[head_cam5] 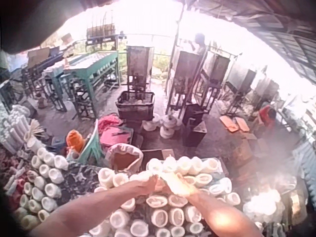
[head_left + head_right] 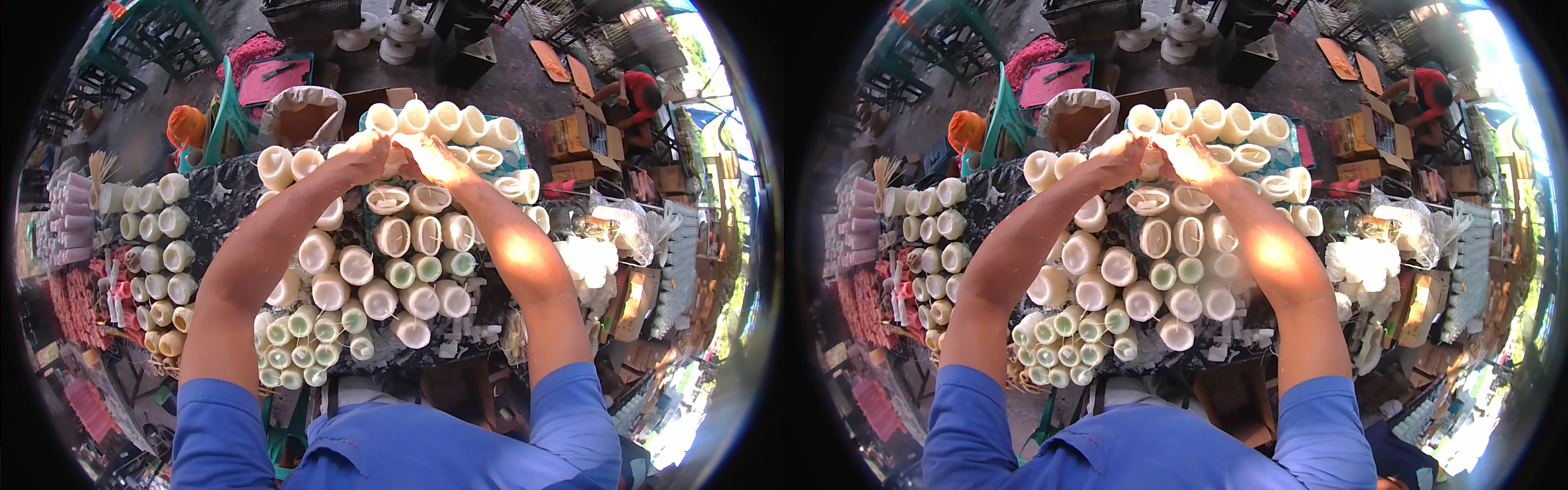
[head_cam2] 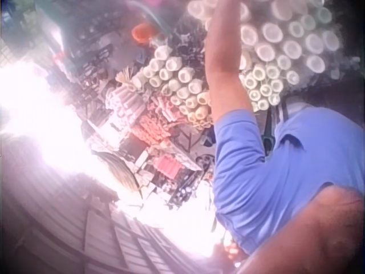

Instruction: The person repeatedly picks up small white cylindrical candle bodies, inserts wicks into their centers, and places the finished candles onto a tray. The person handles the candles one at a time and arranges them in rows.

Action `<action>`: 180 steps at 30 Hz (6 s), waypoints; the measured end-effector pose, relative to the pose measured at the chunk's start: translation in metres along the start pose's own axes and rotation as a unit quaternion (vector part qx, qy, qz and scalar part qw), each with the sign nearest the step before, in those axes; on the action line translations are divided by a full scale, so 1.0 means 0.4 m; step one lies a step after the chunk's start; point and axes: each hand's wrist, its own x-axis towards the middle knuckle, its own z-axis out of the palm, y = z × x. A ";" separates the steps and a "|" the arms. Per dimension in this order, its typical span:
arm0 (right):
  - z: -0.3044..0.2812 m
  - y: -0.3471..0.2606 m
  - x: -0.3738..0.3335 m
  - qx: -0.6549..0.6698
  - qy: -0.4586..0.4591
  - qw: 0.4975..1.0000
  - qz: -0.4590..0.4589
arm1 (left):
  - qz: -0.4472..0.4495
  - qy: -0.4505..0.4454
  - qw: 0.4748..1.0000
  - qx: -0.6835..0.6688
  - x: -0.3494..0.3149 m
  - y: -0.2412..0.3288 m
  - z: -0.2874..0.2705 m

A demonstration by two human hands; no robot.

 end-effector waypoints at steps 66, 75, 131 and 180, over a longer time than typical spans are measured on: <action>0.881 0.092 -1.057 0.239 0.412 0.856 0.202 | -0.054 0.133 0.964 -0.222 -0.847 0.600 0.644; 0.877 0.103 -1.120 0.771 0.257 0.575 0.092 | 0.062 0.189 0.978 -0.062 -0.871 0.633 0.623; 0.792 -0.017 -1.277 0.683 0.197 0.668 0.219 | 0.050 0.200 0.971 -0.121 -0.851 0.763 0.594; 0.636 -0.178 -1.082 0.144 0.261 0.947 0.124 | -0.057 -0.009 0.949 -0.310 -0.824 0.586 0.472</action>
